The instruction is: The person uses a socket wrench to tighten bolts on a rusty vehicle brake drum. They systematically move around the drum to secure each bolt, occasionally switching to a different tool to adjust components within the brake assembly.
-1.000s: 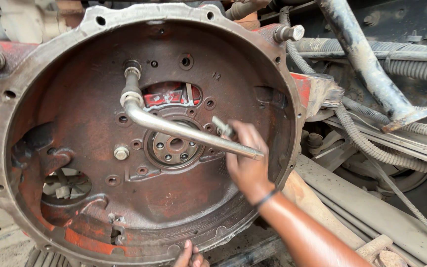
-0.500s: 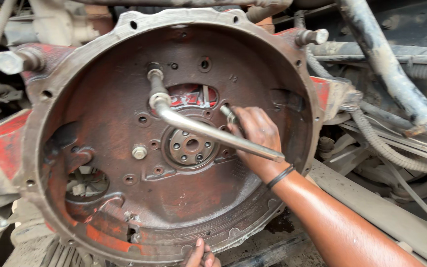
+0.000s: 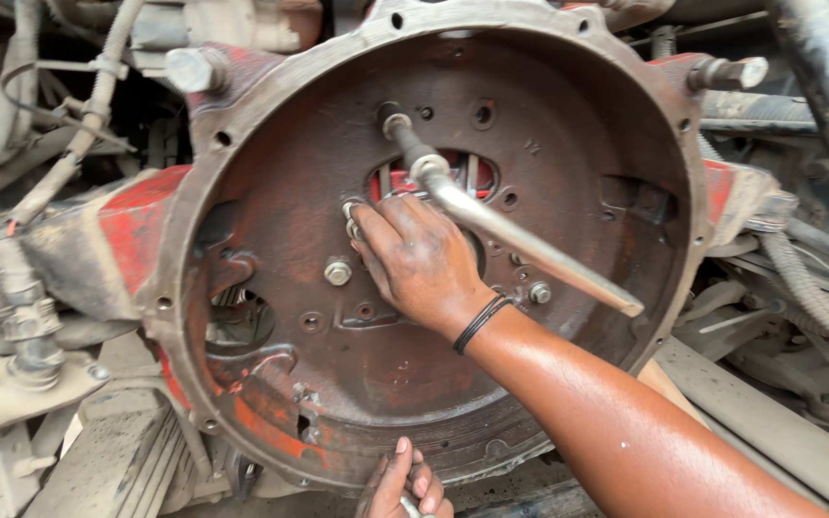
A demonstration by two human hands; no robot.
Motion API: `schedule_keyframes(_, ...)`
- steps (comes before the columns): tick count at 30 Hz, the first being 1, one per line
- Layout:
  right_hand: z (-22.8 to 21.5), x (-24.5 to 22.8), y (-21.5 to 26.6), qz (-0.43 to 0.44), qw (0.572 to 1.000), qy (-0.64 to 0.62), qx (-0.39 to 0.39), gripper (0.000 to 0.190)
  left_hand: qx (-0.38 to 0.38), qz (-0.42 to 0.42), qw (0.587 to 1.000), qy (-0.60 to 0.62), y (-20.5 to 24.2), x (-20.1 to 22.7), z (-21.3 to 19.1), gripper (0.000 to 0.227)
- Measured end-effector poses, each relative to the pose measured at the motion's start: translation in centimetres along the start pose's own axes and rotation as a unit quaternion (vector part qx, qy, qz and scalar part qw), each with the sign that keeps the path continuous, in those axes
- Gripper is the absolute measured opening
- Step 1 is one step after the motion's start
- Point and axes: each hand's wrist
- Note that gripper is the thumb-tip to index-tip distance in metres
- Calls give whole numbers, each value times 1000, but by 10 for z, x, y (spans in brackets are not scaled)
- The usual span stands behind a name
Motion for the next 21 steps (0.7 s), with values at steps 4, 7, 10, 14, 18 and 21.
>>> schedule_keyframes(4, 4, -8, -3, 7, 1000, 28, -10, 33, -5, 10, 1000, 10, 11, 13, 8, 27)
schedule_keyframes(7, 5, -12, -1, 21, 998, 49, -19, 31, 1, 6, 1000, 10, 17, 19, 16, 28)
schedule_keyframes(10, 9, -10, -3, 19, 997, 63, -38, 34, 23, 3, 1000, 9, 25, 18, 25, 26)
schedule_keyframes(14, 18, 2, -11, -22, 993, 106, -46, 30, 7, 2, 1000, 17, 32, 14, 34, 27)
schedule_keyframes(18, 24, 8, -18, -10, 984, 145, -98, 27, -22, 16, 999, 18, 37, 11, 36, 24)
schedule_keyframes(21, 24, 7, -26, 14, 978, 166, -122, 37, -33, 8, 999, 26, 41, 11, 38, 24)
Point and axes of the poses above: each hand's wrist, its own y-axis away from the middle knuckle, its own z-axis out of the palm, x = y × z, and after that the axes turned 3 degrees about x, right-handed
